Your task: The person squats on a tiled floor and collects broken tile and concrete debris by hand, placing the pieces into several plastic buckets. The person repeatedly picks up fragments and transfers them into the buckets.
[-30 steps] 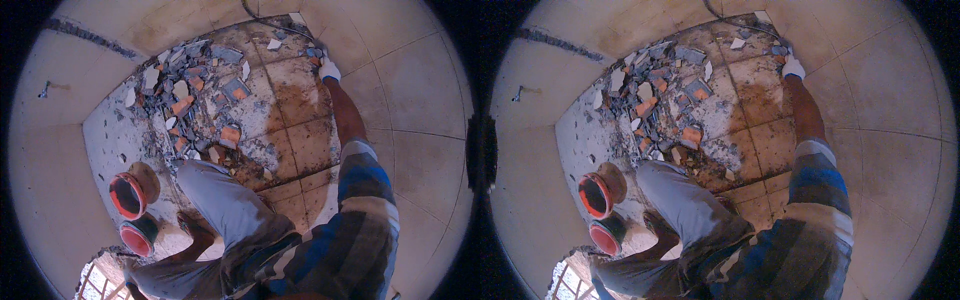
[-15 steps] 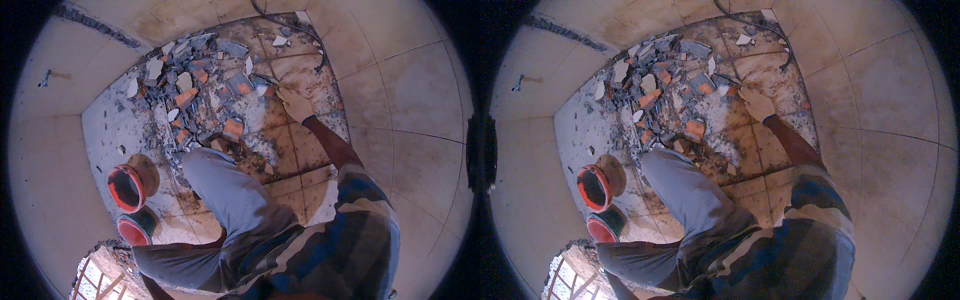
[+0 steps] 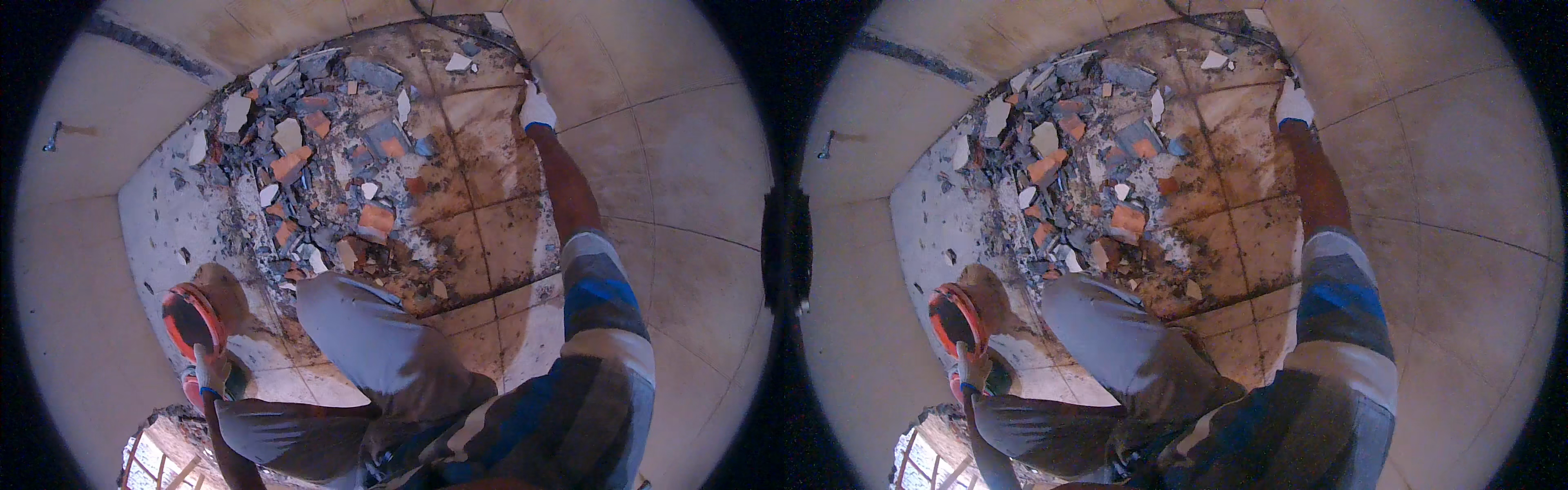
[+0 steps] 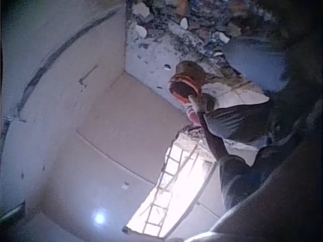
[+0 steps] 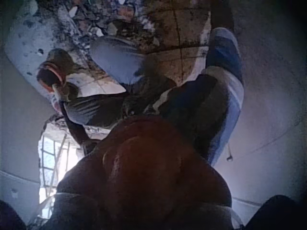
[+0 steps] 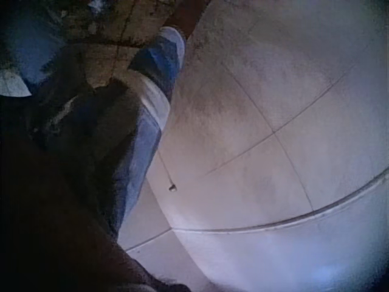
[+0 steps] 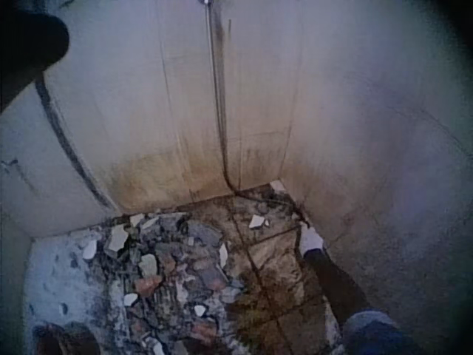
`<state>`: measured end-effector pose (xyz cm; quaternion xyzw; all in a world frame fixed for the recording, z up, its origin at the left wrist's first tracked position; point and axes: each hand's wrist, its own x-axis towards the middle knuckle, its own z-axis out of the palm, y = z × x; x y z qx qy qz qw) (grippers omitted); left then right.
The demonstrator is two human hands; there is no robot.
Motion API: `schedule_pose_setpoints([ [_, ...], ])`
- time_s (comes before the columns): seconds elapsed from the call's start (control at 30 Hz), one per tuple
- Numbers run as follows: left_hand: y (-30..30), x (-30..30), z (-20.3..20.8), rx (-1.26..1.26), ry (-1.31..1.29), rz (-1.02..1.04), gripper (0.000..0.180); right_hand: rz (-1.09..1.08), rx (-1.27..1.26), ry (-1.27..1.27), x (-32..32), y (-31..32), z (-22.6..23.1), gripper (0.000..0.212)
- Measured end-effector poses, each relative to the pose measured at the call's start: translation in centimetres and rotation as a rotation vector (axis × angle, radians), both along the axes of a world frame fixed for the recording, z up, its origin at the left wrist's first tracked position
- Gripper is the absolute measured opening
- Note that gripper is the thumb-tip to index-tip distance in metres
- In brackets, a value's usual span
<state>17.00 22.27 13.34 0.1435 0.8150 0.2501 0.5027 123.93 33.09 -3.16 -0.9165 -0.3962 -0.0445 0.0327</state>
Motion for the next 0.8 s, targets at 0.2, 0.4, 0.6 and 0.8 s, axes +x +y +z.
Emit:
schedule_pose_setpoints([
  [0.2,0.7,-0.9,0.5,-0.093,0.116,-0.117,0.043,0.041,-0.077,0.081,-1.2,-0.4,-2.3,0.049],
  [0.4,-0.2,1.1,0.3,0.001,0.262,-0.092,0.030,0.267,-0.029,0.206,-2.9,3.4,-3.0,0.066],
  [0.6,0.6,0.7,1.2,-0.059,0.057,-0.229,0.037,0.445,-0.123,0.285,-4.5,9.2,-2.8,0.076],
  [0.8,0.7,-0.5,-1.8,-0.007,0.126,-0.055,0.036,0.728,-0.107,0.338,-17.7,2.6,-4.1,0.066],
])
